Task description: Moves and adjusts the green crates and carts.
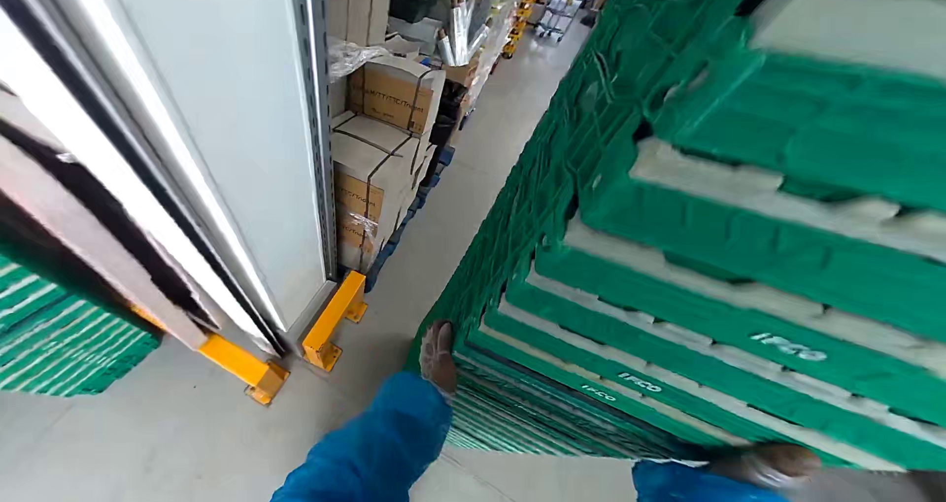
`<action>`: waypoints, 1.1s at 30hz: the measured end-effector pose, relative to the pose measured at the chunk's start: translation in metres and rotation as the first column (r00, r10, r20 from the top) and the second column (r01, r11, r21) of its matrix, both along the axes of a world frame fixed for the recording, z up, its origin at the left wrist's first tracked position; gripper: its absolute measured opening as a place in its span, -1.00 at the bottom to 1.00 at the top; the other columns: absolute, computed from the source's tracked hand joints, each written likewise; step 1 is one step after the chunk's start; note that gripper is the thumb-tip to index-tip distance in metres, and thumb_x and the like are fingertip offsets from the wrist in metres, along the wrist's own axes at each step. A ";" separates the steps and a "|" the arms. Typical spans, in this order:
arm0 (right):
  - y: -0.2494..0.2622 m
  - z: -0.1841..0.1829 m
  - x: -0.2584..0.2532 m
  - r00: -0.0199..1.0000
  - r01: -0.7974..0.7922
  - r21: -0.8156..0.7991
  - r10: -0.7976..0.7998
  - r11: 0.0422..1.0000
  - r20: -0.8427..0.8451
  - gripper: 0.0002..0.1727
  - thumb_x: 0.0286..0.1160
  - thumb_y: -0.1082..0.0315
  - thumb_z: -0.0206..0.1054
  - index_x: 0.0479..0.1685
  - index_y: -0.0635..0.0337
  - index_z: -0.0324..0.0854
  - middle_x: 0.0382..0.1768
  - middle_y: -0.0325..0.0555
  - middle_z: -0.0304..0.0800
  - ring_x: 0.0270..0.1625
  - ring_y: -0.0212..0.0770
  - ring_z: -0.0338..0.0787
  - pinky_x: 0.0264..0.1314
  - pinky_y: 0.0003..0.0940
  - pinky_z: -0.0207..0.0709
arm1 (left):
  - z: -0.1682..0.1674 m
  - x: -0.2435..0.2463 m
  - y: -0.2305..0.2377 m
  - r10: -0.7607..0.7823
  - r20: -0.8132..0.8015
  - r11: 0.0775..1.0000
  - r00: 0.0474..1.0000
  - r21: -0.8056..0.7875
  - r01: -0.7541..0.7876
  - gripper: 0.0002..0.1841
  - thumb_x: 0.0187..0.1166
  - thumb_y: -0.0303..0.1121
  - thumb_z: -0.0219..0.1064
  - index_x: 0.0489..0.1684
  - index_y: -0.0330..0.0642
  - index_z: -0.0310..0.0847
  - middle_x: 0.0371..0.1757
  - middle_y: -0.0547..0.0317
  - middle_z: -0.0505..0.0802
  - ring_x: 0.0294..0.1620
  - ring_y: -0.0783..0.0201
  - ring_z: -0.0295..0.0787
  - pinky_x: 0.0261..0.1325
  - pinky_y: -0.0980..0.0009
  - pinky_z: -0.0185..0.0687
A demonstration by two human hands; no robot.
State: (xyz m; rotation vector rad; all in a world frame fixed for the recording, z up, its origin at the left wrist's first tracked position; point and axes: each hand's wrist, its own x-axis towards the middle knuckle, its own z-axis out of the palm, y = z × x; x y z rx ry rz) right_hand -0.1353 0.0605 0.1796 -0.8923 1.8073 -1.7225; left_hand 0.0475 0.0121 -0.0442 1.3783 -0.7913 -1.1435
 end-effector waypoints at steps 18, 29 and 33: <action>-0.030 -0.108 -0.075 0.979 -0.178 -0.289 0.198 0.941 0.042 -0.54 0.88 0.26 -0.32 0.36 0.52 0.19 -0.09 -0.27 0.61 -0.10 -0.82 0.61 0.00 -0.80 0.54 | 0.149 0.001 0.019 0.135 0.418 0.817 0.898 -0.560 0.138 0.03 0.27 -0.40 0.68 0.79 -0.39 0.06 0.68 -0.29 0.47 0.58 0.01 0.57 0.60 0.12 0.51; 0.051 -0.110 0.043 0.957 0.042 -0.175 -0.090 0.984 -0.275 0.11 0.42 -0.25 0.25 0.44 0.83 0.14 0.21 0.38 0.62 0.26 -0.59 0.62 0.33 -0.70 0.44 | 0.140 0.116 -0.027 -0.277 0.153 0.825 0.948 -0.467 0.317 -0.06 0.14 -0.48 0.63 0.67 -0.30 0.19 0.29 0.00 0.74 0.18 0.45 0.74 0.32 0.44 0.67; 0.055 -0.124 0.062 0.880 0.071 -0.310 -0.206 0.948 -0.427 0.39 0.35 -0.58 0.12 0.35 0.98 0.15 0.18 0.60 0.62 0.33 -0.46 0.68 0.40 -0.66 0.46 | 0.141 0.139 -0.046 -0.430 0.072 0.736 0.900 -0.549 0.396 -0.04 0.09 -0.27 0.62 0.60 -0.35 0.15 0.19 0.17 0.73 0.11 0.57 0.72 0.24 0.53 0.67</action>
